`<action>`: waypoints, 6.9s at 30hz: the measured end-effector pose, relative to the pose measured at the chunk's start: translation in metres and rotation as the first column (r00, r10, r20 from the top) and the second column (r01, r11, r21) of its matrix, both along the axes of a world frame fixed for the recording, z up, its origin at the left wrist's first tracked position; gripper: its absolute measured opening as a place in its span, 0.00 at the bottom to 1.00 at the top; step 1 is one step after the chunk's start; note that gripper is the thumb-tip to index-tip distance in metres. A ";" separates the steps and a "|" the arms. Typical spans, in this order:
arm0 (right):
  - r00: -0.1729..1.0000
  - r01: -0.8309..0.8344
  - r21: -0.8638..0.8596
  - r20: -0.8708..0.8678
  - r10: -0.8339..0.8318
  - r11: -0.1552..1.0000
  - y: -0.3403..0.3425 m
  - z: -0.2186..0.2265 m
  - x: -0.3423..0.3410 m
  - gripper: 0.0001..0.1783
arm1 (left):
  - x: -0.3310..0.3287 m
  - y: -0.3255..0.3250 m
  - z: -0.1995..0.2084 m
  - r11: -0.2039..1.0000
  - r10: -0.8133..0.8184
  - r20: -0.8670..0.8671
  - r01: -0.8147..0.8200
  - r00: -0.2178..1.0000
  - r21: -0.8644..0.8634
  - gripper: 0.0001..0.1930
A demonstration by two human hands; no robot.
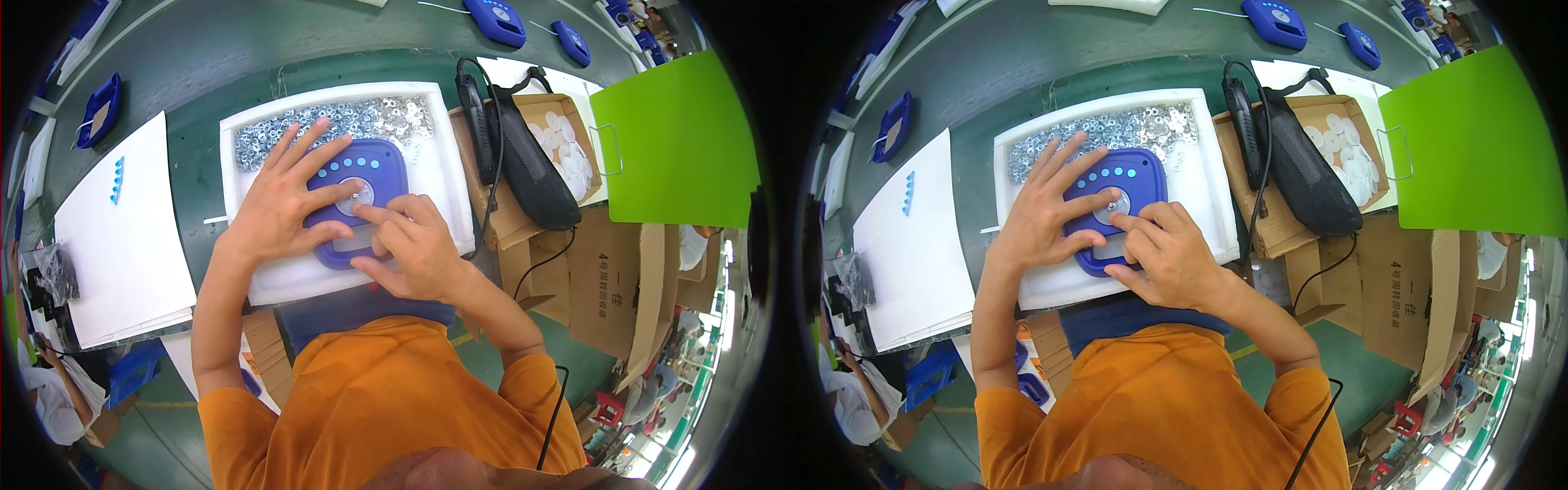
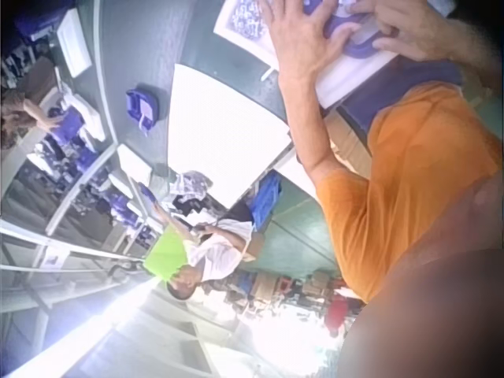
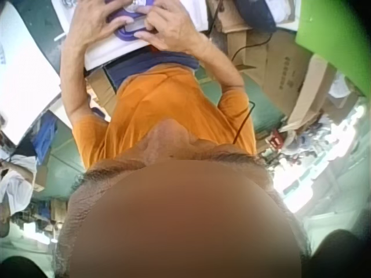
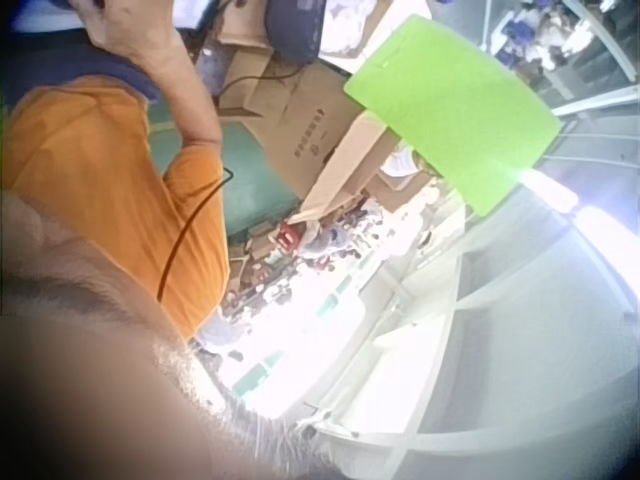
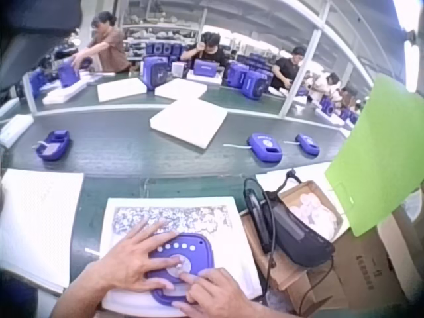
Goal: Assemble electronic components into a blue plastic housing using an electric screwdriver.
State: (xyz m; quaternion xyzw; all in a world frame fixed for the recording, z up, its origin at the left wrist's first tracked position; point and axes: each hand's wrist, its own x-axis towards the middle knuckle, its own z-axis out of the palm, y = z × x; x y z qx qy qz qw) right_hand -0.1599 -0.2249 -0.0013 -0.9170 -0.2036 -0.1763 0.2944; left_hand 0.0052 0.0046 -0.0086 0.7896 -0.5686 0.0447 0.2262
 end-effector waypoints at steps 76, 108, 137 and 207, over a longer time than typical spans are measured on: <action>1.000 0.011 0.888 -0.007 -0.009 0.460 0.040 0.052 0.070 0.19 | 0.001 0.006 -0.010 0.971 -0.095 -0.157 0.056 0.983 -0.234 0.16; 0.964 -0.051 0.851 -0.095 0.249 0.523 0.009 0.058 0.083 0.26 | 0.004 0.005 -0.012 0.983 -0.086 -0.168 0.056 0.982 -0.174 0.18; 0.862 0.493 0.010 0.134 -0.490 0.870 -0.070 0.021 0.060 0.13 | -0.056 0.026 0.031 0.995 -0.064 -0.133 0.074 0.989 0.067 0.15; 0.999 0.028 0.225 -0.022 -0.024 0.974 -0.019 0.089 0.037 0.24 | -0.007 0.041 0.123 0.947 0.008 -0.911 -0.296 0.411 -0.125 0.13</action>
